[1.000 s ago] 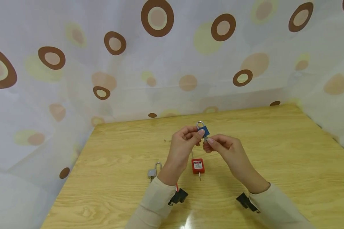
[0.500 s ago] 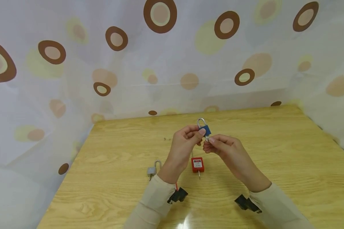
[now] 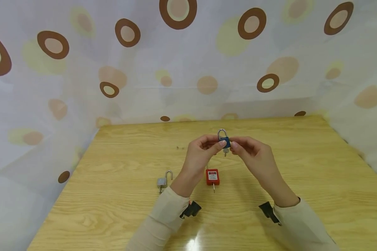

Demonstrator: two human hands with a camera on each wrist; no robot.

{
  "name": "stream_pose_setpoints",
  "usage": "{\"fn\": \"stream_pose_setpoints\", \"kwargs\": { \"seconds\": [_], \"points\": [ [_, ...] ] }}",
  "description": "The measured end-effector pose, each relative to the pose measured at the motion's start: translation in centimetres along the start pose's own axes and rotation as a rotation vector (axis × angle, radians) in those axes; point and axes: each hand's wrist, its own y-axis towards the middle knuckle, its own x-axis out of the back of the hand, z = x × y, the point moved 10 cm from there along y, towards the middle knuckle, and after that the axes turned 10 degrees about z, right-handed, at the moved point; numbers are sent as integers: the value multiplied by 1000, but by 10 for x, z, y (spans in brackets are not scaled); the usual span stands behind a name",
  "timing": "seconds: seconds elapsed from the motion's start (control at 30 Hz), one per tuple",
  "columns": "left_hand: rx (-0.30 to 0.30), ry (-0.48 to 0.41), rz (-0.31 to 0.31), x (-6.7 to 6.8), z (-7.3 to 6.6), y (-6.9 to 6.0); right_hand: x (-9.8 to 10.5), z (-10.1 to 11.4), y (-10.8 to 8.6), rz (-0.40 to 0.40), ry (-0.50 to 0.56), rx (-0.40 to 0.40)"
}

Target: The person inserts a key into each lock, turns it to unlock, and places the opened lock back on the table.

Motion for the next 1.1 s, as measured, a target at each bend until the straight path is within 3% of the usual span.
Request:
{"fn": "stream_pose_setpoints", "kwargs": {
  "seconds": [0.33,0.47,0.57,0.7,0.93,1.1],
  "points": [
    [-1,39,-4,-3,2,-1,1,1,0,-11,5,15],
    [-10,58,34,-3,-3,-1,1,-1,-1,-4,62,-10],
    [-57,70,78,0,-13,1,-1,-5,0,13,139,-47],
    [-124,77,169,1,-23,4,-6,-10,1,67,211,-99],
    [-145,56,455,-21,-21,3,-20,-13,-4,230,395,-144],
    [-167,-5,518,-24,-24,2,-27,-6,-1,318,496,-96]
  ]
}}
